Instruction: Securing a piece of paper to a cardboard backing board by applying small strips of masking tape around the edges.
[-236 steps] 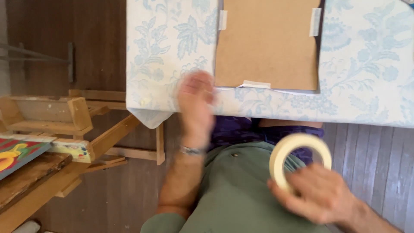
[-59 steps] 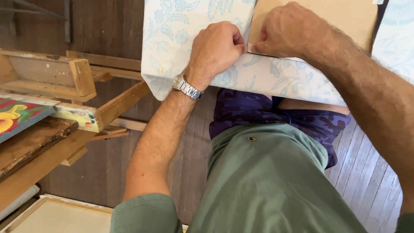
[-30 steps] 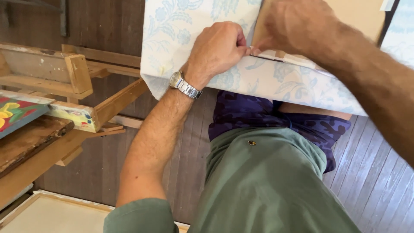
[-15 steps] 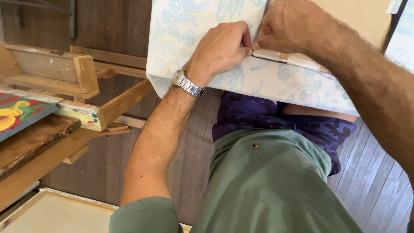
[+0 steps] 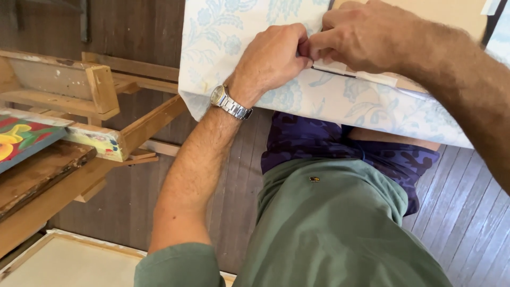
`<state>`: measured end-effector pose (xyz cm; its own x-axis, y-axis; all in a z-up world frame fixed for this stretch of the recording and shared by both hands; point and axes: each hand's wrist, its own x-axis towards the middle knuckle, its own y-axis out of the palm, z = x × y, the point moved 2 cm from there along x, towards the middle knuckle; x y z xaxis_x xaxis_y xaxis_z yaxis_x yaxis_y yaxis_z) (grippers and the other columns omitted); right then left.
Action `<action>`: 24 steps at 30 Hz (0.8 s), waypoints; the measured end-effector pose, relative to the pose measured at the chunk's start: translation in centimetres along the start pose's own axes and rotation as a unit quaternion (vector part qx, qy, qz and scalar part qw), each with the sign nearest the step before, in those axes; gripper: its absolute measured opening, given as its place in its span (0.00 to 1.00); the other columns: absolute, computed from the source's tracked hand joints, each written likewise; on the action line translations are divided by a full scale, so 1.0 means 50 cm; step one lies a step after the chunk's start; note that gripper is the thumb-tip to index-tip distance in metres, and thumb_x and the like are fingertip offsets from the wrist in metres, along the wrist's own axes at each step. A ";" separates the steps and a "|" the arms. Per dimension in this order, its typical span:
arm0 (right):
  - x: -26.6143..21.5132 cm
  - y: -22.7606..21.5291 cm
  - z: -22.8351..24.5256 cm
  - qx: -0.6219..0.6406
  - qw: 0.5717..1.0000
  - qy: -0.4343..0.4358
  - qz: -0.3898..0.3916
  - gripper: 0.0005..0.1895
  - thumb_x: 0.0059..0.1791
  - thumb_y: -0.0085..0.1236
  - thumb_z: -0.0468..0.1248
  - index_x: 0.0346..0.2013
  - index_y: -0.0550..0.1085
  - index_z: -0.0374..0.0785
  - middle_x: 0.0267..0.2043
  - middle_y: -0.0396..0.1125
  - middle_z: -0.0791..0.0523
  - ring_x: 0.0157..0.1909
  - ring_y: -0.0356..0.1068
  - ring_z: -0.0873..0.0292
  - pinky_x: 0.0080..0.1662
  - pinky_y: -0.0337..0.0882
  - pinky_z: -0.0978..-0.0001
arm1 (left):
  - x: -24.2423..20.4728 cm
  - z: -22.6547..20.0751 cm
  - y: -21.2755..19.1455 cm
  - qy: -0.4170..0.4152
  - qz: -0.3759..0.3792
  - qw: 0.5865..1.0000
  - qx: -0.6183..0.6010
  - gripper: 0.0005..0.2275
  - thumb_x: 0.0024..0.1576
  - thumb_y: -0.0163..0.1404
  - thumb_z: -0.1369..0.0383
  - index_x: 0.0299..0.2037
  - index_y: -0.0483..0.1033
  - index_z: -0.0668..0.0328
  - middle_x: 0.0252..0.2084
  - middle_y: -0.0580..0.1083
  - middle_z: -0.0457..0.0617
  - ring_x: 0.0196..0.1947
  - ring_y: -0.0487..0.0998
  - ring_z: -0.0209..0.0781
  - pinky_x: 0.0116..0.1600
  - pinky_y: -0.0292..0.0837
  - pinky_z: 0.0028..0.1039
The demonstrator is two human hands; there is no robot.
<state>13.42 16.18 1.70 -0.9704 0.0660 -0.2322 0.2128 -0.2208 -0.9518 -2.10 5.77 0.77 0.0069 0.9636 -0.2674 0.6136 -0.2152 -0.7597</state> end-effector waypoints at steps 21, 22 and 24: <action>-0.087 0.033 0.029 0.034 0.988 0.037 -0.148 0.11 0.56 0.56 0.37 0.52 0.80 0.52 0.37 0.67 0.54 0.33 0.69 0.49 0.30 0.70 0.53 | -0.037 0.000 0.024 -0.066 -0.067 0.994 0.058 0.16 0.58 0.61 0.54 0.36 0.65 0.49 0.19 0.71 0.38 0.18 0.71 0.40 0.24 0.65 0.34; -0.099 0.039 0.035 0.017 0.987 0.037 -0.158 0.17 0.54 0.56 0.35 0.55 0.80 0.59 0.41 0.69 0.56 0.38 0.70 0.51 0.32 0.71 0.52 | -0.035 -0.002 0.025 -0.055 -0.077 0.994 0.062 0.17 0.58 0.62 0.55 0.35 0.65 0.48 0.19 0.70 0.38 0.18 0.69 0.38 0.23 0.64 0.33; -0.095 0.038 0.052 -0.017 0.989 0.037 -0.144 0.17 0.57 0.50 0.38 0.58 0.77 0.62 0.41 0.68 0.57 0.37 0.70 0.52 0.35 0.70 0.53 | -0.031 0.002 0.025 -0.058 -0.073 0.994 0.062 0.17 0.57 0.63 0.53 0.36 0.65 0.48 0.20 0.71 0.38 0.18 0.70 0.39 0.23 0.64 0.34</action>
<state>18.13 12.92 1.50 -0.9807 0.1922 0.0364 -0.0661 -0.1505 -0.9864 -1.41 3.99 0.18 -0.1718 0.9626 -0.2097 0.4995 -0.0984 -0.8607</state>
